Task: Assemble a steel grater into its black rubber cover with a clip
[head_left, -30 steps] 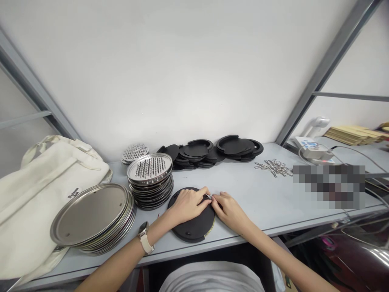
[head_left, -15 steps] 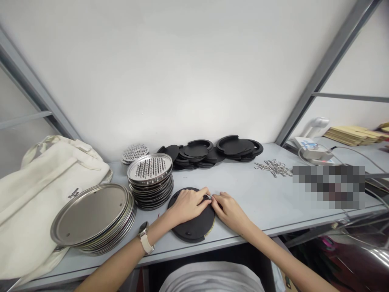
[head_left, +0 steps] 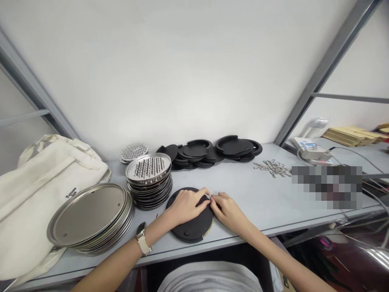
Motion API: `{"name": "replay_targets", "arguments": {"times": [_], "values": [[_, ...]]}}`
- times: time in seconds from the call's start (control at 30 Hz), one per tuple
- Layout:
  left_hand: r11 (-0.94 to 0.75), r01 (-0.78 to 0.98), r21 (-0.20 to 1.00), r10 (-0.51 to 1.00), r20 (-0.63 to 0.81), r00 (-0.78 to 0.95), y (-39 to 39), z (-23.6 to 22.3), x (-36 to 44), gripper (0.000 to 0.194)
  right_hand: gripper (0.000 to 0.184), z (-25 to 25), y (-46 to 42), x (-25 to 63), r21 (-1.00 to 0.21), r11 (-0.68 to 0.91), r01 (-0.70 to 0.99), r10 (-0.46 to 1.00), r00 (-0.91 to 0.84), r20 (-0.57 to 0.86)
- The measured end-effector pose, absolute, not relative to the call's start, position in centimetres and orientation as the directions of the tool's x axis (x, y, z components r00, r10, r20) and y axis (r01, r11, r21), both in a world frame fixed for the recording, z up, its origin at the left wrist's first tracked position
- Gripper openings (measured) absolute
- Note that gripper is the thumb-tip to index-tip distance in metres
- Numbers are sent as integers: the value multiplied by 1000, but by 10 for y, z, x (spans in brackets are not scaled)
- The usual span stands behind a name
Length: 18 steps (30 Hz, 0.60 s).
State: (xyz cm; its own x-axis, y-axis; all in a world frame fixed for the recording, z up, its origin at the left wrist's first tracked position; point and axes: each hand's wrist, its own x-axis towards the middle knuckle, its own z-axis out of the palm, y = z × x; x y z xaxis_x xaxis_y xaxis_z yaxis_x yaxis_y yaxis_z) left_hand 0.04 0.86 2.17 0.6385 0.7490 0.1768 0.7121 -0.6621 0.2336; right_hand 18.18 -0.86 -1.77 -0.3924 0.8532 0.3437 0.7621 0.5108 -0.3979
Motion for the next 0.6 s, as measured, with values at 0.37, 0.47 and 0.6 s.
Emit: {"name": "replay_targets", "arguments": {"times": [0.37,0.47,0.6], "values": [[-656,720,225,754,156,638,8,22,1,27,27,-12,-8,182,-500,465,730,883,-342,322],[-659,727,192,752,158,640,8,23,1,25,21,-11,-9,183,-566,452,690,891,-321,320],[-653,734,187,757,151,636,7,23,2,25,18,-11,-9,183,-607,443,660,896,-300,328]]}}
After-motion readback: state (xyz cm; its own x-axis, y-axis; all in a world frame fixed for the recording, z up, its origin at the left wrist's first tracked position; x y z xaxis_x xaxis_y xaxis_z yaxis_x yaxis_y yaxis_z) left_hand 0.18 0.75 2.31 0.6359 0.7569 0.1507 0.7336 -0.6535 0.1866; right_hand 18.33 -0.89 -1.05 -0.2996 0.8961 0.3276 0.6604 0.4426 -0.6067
